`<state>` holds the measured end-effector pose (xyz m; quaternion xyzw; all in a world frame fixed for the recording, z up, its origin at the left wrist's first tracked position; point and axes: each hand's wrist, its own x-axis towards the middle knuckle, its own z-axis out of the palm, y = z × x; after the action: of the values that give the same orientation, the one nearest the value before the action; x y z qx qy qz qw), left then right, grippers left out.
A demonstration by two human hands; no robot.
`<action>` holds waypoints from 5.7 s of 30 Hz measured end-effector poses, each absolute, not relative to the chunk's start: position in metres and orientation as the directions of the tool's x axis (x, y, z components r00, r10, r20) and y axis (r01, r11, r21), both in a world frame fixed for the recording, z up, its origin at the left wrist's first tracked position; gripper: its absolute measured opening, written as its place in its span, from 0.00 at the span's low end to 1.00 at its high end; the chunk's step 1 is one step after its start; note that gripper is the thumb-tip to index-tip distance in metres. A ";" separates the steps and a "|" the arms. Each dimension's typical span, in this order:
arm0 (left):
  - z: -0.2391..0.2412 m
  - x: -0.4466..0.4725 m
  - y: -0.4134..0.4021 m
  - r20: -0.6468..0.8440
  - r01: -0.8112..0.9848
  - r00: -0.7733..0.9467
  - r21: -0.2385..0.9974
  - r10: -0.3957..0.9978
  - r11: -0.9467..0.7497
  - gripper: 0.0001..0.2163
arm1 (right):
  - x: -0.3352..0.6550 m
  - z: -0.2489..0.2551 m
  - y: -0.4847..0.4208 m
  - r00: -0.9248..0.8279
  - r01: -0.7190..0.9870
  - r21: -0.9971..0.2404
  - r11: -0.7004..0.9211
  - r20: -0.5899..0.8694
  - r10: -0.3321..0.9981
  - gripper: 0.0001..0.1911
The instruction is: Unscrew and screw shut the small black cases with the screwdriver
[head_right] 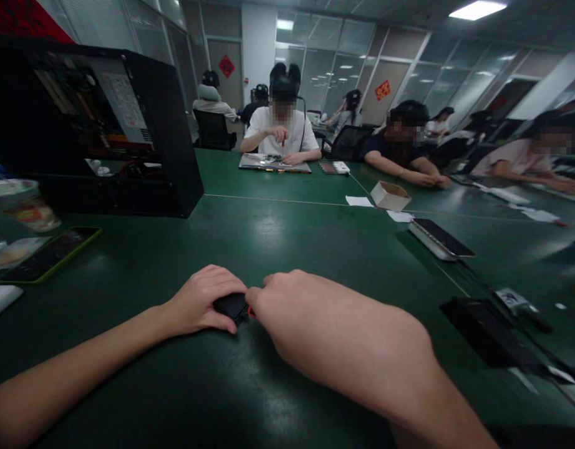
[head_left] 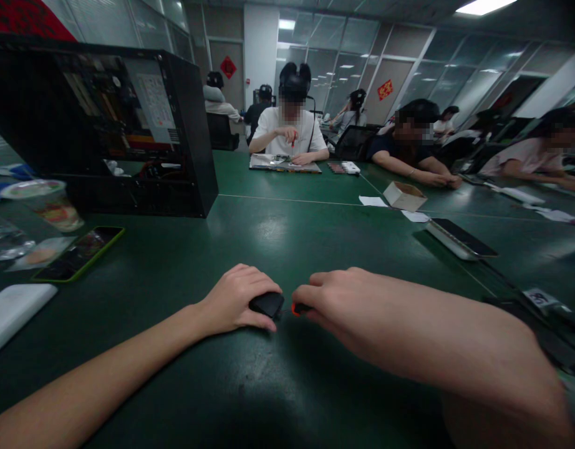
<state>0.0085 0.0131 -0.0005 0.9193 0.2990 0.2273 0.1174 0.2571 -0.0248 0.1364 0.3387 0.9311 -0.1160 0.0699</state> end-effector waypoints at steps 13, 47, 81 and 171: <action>-0.003 0.013 0.008 0.382 0.519 0.675 0.363 0.631 -0.774 0.24 | 0.257 0.138 -0.026 -0.723 0.685 -0.153 0.712 -0.262 0.639 0.15; -0.005 0.016 0.005 0.405 0.564 0.625 0.358 0.667 -0.745 0.21 | 0.279 0.042 0.016 -0.690 0.718 -0.425 0.551 -0.331 0.644 0.25; 0.001 0.014 0.005 0.508 0.562 0.504 0.421 0.698 -0.712 0.17 | 0.254 0.015 0.005 -0.596 0.649 -0.443 0.619 0.211 0.775 0.12; -0.012 0.019 0.015 0.254 0.696 0.261 0.619 0.932 -0.363 0.36 | 0.228 0.005 -0.003 -0.477 0.745 -0.431 0.509 0.189 0.858 0.24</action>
<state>0.0192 0.0154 -0.0122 0.7692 0.5289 0.2999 0.1965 0.2278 -0.0026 0.0047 0.4733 0.8469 -0.1462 -0.1933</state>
